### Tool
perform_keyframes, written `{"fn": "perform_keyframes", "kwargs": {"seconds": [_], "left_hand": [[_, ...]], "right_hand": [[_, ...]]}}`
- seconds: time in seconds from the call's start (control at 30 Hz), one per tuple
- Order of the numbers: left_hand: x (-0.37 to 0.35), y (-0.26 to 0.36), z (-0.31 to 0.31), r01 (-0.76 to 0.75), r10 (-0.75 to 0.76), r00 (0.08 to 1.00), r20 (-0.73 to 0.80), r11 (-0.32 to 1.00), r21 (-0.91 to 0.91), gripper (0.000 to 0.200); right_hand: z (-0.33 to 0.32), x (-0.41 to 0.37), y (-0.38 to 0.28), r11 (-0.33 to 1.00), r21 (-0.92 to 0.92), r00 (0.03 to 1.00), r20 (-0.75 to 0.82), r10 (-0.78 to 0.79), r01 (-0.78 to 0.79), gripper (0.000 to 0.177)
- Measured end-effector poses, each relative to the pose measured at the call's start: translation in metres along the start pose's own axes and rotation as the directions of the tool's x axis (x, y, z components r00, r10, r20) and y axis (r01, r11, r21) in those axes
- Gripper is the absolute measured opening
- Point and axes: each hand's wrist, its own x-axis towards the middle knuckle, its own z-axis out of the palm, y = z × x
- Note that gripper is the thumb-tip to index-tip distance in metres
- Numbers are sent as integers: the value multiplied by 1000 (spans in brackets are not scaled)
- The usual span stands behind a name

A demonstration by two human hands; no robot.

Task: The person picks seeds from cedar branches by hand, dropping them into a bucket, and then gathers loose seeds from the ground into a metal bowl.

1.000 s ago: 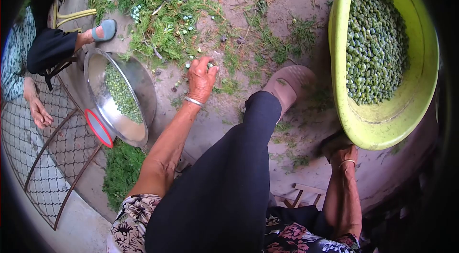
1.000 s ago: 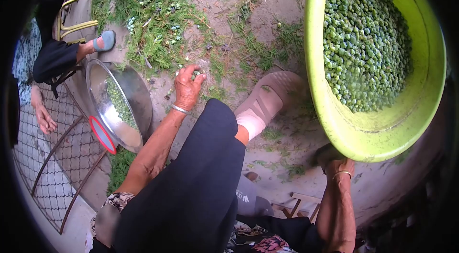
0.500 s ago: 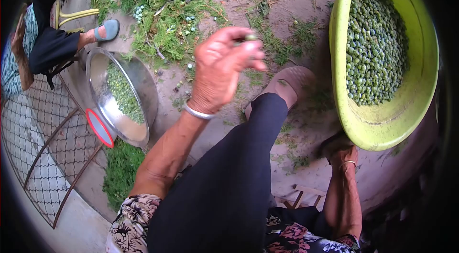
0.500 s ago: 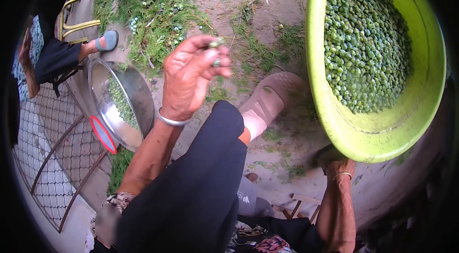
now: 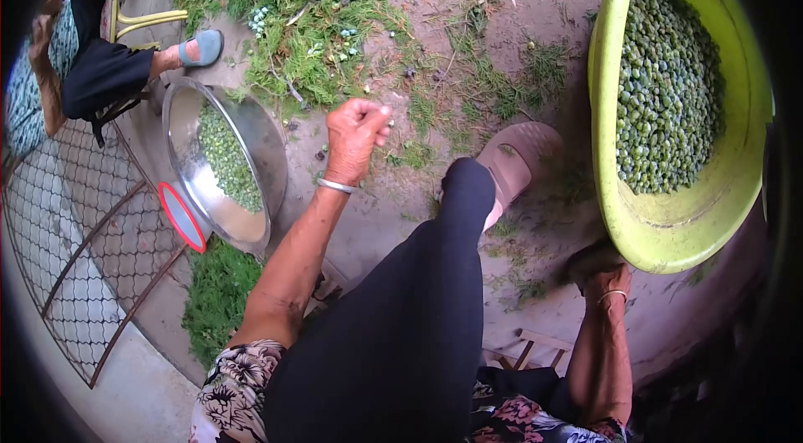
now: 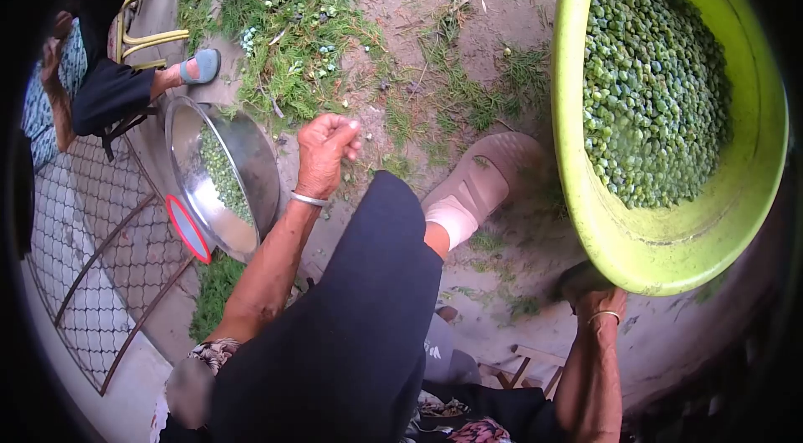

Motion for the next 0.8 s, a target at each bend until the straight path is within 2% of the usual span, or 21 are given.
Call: {"fn": "perform_keyframes", "kwargs": {"seconds": [0.03,0.07,0.13,0.2,0.27,0.3,0.37,0.43,0.5,0.57,0.6,0.67,0.7,0.77,0.8], "left_hand": [[6,-19,-17,26,-13,994,-113,992,121,10],[12,-32,-28,30,-16,993,-113,992,122,10],[25,-51,-42,-50,113,954,-278,974,222,10],[37,-70,-52,-53,132,947,-292,963,264,10],[47,-89,-63,-127,308,920,-243,819,559,10],[44,-84,-62,-128,309,919,-243,819,559,10],[31,-67,-58,84,13,966,-257,928,364,14],[27,-63,-57,127,-23,958,-285,928,351,15],[24,-65,-57,172,-62,948,-313,926,335,16],[23,-73,-55,58,22,907,-421,983,176,16],[20,-71,-53,57,22,907,-420,983,176,16],[16,-69,-48,-87,230,910,-345,919,385,13],[17,-72,-45,-86,230,911,-344,919,386,13],[20,-79,-39,-229,345,932,-114,801,554,12],[18,-74,-34,-228,344,932,-113,801,554,12]], "right_hand": [[9,2,8,999,33,998,-64,10,-8,34],[24,11,27,1000,30,998,-61,10,-9,34],[53,36,76,998,-53,993,-113,-26,20,33],[62,45,96,998,-57,994,-98,-37,32,35],[63,48,98,998,-55,995,-82,-47,43,36],[58,47,95,996,-74,998,-35,-45,42,37],[44,39,77,995,-94,999,12,-41,41,38],[30,23,45,997,-78,999,-54,2,-6,39],[36,23,50,996,-82,996,-85,-36,29,39],[35,25,53,994,-89,990,-122,-72,61,38],[30,24,48,995,-87,995,-88,-50,43,38],[25,20,38,996,-84,998,-52,-28,23,38],[24,18,34,996,-87,998,-60,-26,20,39],[20,14,29,996,-91,997,-67,-23,17,39],[18,12,27,998,-58,998,-55,-27,23,40]]}}
